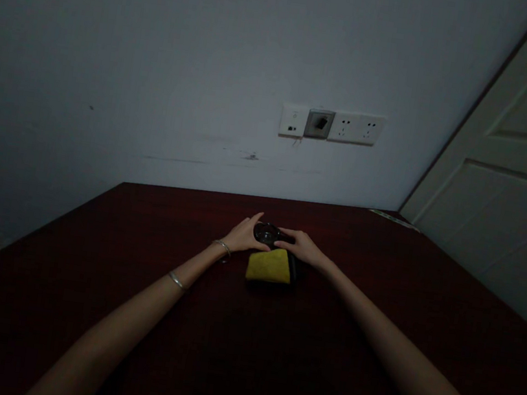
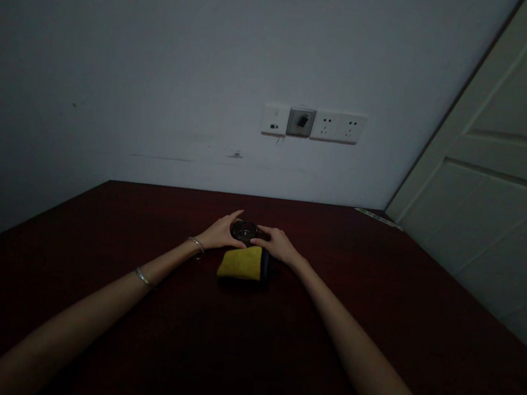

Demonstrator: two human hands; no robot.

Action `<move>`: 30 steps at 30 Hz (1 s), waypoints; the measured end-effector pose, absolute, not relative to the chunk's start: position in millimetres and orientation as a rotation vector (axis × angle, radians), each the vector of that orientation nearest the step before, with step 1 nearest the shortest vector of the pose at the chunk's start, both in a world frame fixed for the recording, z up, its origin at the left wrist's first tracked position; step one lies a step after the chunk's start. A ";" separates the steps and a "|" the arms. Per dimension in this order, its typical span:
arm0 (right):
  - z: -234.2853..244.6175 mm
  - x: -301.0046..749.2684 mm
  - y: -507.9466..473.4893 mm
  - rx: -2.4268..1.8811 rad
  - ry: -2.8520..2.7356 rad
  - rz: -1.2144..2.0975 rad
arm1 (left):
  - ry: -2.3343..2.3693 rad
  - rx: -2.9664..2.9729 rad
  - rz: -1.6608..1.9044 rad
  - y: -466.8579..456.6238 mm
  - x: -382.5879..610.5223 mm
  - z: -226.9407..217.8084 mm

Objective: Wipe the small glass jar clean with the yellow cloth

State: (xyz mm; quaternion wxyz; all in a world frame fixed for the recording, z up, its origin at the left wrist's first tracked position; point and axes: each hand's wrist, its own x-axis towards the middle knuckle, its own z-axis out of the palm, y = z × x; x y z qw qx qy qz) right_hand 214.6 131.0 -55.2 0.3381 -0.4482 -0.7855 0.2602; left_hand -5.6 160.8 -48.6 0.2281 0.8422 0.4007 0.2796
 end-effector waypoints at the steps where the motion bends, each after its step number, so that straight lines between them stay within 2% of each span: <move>1: -54.8 214.6 130.6 -1.168 -2.046 0.682 | 1.102 2.319 0.769 160.4 -5.5 -48.3; 19: -53.2 220.2 131.1 -1.123 -2.002 0.807 | 1.009 2.247 0.714 157.5 -5.1 -48.0; 30: -48.1 239.1 140.1 -1.193 -2.078 0.659 | 1.060 2.193 0.579 165.1 -34.9 -39.9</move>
